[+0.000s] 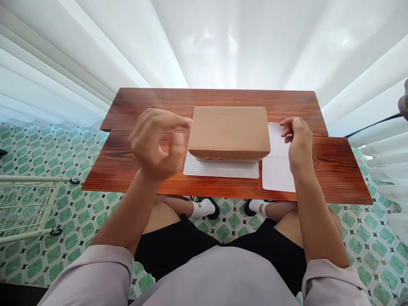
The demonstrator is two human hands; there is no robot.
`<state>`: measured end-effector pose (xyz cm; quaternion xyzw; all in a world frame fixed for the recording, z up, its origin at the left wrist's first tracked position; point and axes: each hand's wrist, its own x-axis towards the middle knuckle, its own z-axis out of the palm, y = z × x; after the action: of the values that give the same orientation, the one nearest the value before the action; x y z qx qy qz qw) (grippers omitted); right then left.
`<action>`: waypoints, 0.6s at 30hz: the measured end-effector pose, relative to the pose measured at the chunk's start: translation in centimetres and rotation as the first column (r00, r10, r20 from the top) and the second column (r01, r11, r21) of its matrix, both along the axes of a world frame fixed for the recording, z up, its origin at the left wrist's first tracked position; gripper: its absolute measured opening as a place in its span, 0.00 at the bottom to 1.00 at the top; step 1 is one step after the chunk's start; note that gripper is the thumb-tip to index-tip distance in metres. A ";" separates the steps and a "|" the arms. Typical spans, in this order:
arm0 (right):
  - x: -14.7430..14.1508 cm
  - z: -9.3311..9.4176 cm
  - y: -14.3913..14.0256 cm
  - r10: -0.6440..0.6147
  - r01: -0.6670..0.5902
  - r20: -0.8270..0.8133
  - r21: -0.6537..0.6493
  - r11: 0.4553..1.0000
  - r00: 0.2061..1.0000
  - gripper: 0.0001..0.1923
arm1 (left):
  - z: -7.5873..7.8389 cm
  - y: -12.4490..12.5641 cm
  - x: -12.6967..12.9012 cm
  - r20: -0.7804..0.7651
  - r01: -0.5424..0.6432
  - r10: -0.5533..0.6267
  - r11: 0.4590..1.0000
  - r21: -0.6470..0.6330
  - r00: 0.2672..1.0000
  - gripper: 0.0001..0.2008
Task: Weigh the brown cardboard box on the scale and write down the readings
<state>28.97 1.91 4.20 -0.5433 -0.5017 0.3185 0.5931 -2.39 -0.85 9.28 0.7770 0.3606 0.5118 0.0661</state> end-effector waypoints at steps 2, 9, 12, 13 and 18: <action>-0.3 0.6 1.1 0.025 -0.025 -0.011 -0.003 1.000 1.000 0.12 | 0.8 -0.5 1.7 -0.158 0.126 -0.113 0.990 0.070 0.981 0.09; -1.6 -0.2 5.3 -0.020 0.021 0.016 -0.067 0.998 1.000 0.17 | -3.0 -2.9 9.4 -0.516 0.601 -0.423 0.762 0.241 0.745 0.12; -2.1 -1.1 6.6 -0.076 0.077 0.019 -0.085 0.993 0.997 0.19 | -6.2 -4.2 11.3 -0.626 0.698 -0.499 0.708 0.104 0.599 0.12; -2.1 -1.5 7.0 -0.104 0.105 0.028 -0.076 0.992 0.994 0.20 | -7.2 -4.5 11.8 -0.659 0.723 -0.520 0.689 0.052 0.543 0.12; -0.6 -3.9 8.0 -0.223 0.235 0.173 -0.053 0.970 0.959 0.26 | -11.5 -5.7 12.7 -0.802 0.733 -0.475 0.677 -0.069 0.363 0.18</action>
<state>28.37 9.94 0.25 -0.6436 -0.4708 0.2194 0.5620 10.31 -6.55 -2.19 0.9918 -0.0465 0.1160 -0.0270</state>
